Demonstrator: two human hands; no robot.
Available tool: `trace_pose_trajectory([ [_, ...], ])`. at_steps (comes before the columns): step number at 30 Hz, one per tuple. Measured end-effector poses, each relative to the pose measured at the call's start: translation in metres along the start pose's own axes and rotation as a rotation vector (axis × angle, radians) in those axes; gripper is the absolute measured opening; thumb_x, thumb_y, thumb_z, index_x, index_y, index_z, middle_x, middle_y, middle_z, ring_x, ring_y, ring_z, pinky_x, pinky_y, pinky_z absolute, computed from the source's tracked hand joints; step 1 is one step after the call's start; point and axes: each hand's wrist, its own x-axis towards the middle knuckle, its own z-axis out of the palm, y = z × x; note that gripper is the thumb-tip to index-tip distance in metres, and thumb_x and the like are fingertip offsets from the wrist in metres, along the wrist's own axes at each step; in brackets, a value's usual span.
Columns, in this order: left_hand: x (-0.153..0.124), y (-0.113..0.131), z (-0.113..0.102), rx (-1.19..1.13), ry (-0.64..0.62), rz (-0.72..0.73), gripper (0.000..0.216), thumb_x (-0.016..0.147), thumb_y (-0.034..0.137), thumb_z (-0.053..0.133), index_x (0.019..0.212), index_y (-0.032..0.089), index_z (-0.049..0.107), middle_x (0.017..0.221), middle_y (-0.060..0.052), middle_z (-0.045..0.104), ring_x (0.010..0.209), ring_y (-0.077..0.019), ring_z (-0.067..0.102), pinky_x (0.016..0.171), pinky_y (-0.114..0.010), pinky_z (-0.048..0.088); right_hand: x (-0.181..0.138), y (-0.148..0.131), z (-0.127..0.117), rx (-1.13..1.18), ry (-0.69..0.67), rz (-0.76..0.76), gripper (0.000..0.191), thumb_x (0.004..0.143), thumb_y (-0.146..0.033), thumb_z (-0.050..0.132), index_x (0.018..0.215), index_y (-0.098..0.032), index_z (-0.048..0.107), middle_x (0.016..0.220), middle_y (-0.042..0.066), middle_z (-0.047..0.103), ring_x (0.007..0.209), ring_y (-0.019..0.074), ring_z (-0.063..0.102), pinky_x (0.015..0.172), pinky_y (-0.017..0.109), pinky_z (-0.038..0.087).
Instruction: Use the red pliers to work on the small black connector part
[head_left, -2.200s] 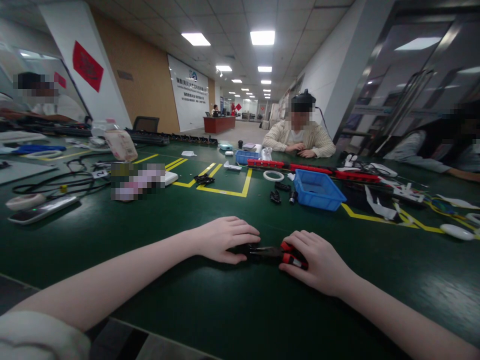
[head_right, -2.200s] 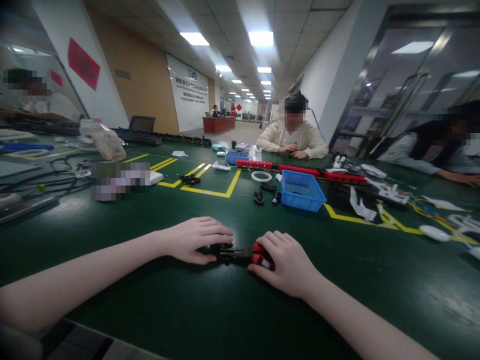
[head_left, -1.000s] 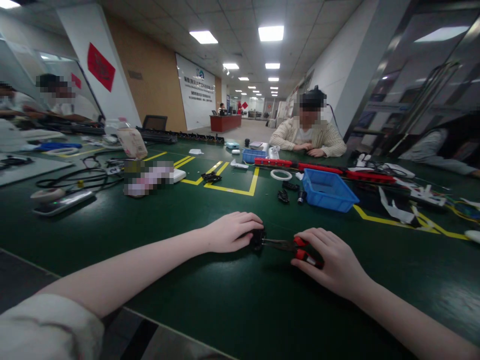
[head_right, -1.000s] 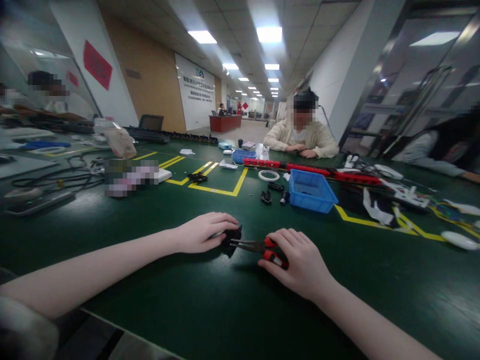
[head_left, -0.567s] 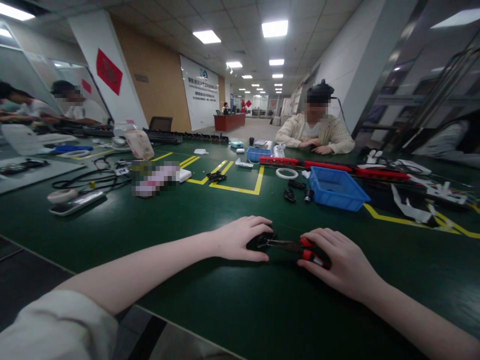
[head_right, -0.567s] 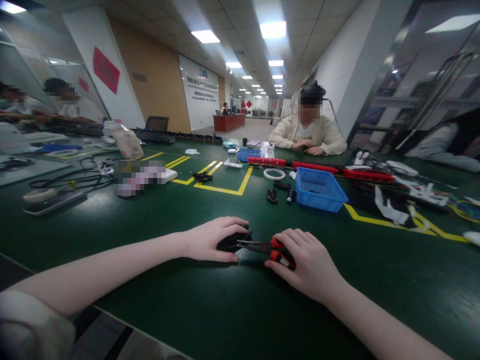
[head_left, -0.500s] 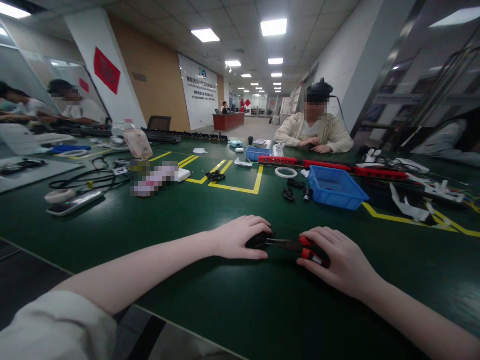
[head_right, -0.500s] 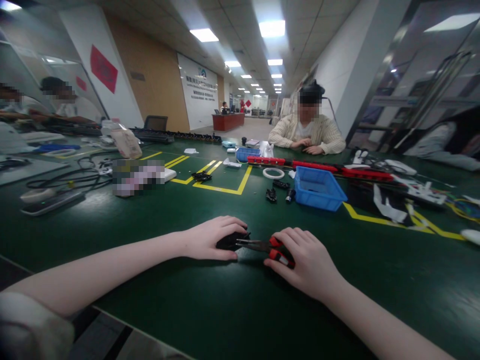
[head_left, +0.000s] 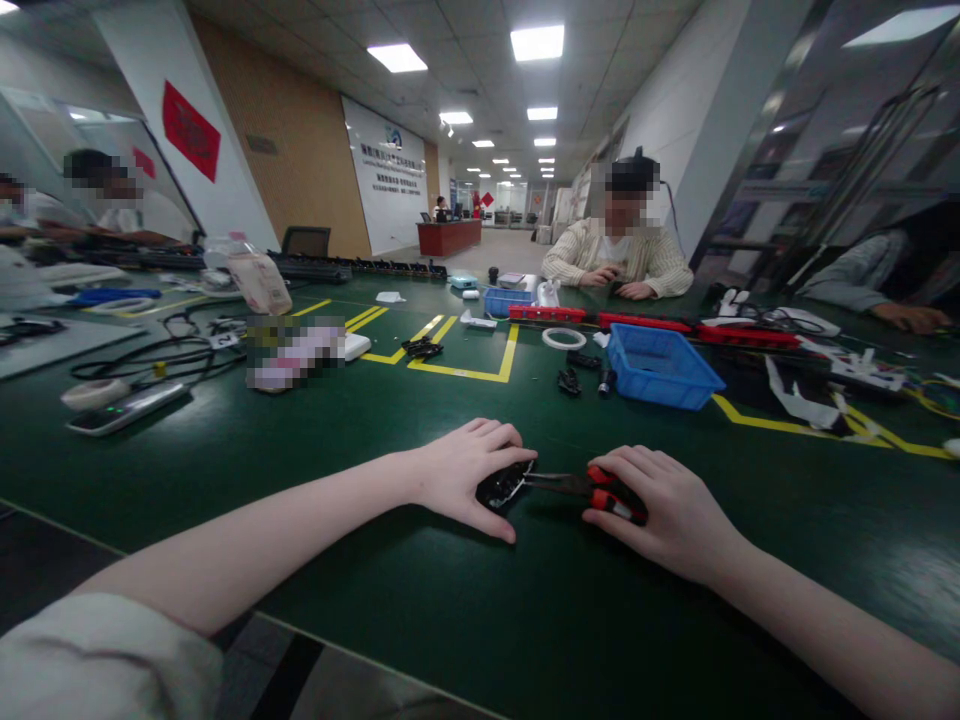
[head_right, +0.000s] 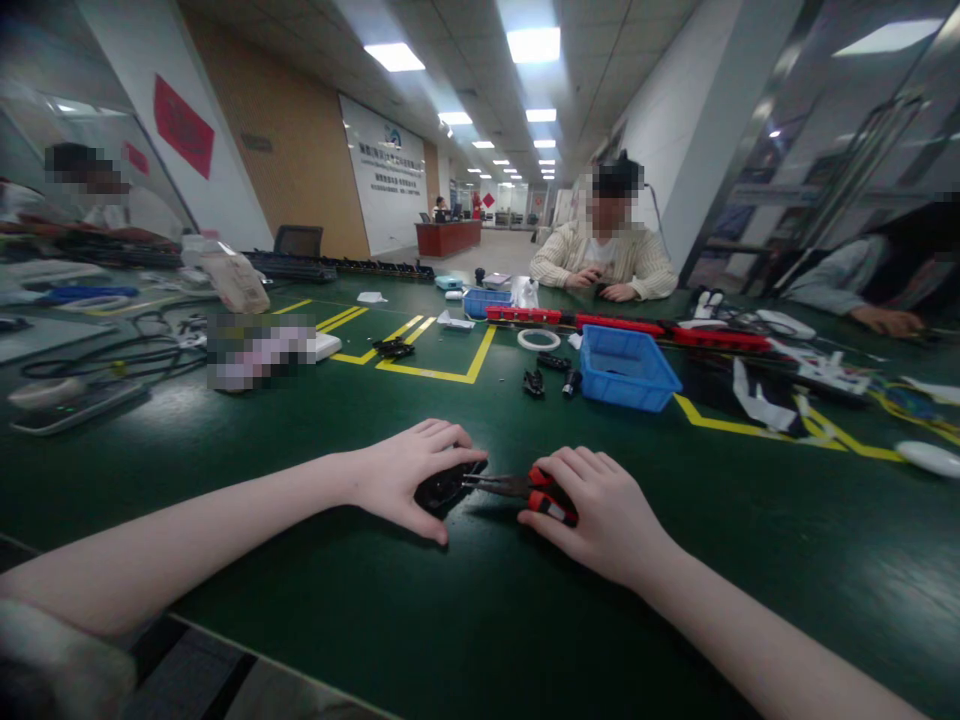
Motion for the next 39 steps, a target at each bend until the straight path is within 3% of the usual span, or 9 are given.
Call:
trace_pose_trajectory([
  [7,-0.002,-0.004,-0.003,-0.016,-0.01,-0.057,0.076,0.07,0.068,0.062,0.126,0.018,0.049,0.112,-0.01,0.053,0.099,-0.0246,0.051,0.087,-0.035,0.041,-0.001,0.0,0.0,0.011,-0.019,-0.024,0.039,0.083,-0.05,0.055,0.106,-0.019,0.058,0.099,0.008,0.065,0.085,0.0209,0.059,0.072,0.037,0.048],
  [20,0.005,0.027,0.007,0.053,0.08,-0.213,0.074,0.071,0.07,0.059,0.118,0.013,0.054,0.106,-0.009,0.055,0.092,-0.0225,0.051,0.081,-0.035,0.043,0.002,-0.004,-0.001,0.009,-0.042,-0.073,0.038,0.082,-0.047,0.058,0.106,-0.019,0.058,0.098,0.008,0.065,0.082,0.0198,0.059,0.069,0.035,0.048],
  [27,0.005,0.029,0.007,0.101,0.121,-0.199,0.083,0.072,0.07,0.057,0.129,0.011,0.048,0.111,-0.011,0.053,0.095,-0.0242,0.051,0.082,-0.036,0.043,0.002,-0.004,0.0,-0.001,-0.044,-0.081,0.038,0.082,-0.048,0.058,0.107,-0.019,0.057,0.098,0.008,0.065,0.082,0.0199,0.059,0.07,0.035,0.048],
  [39,0.005,0.029,0.006,0.151,0.104,-0.182,0.077,0.073,0.07,0.056,0.124,0.012,0.052,0.11,-0.011,0.055,0.095,-0.0241,0.052,0.083,-0.035,0.041,0.002,-0.007,0.001,-0.047,-0.017,-0.138,0.037,0.08,-0.045,0.06,0.103,-0.017,0.058,0.091,0.008,0.065,0.077,0.0195,0.059,0.065,0.033,0.049],
])
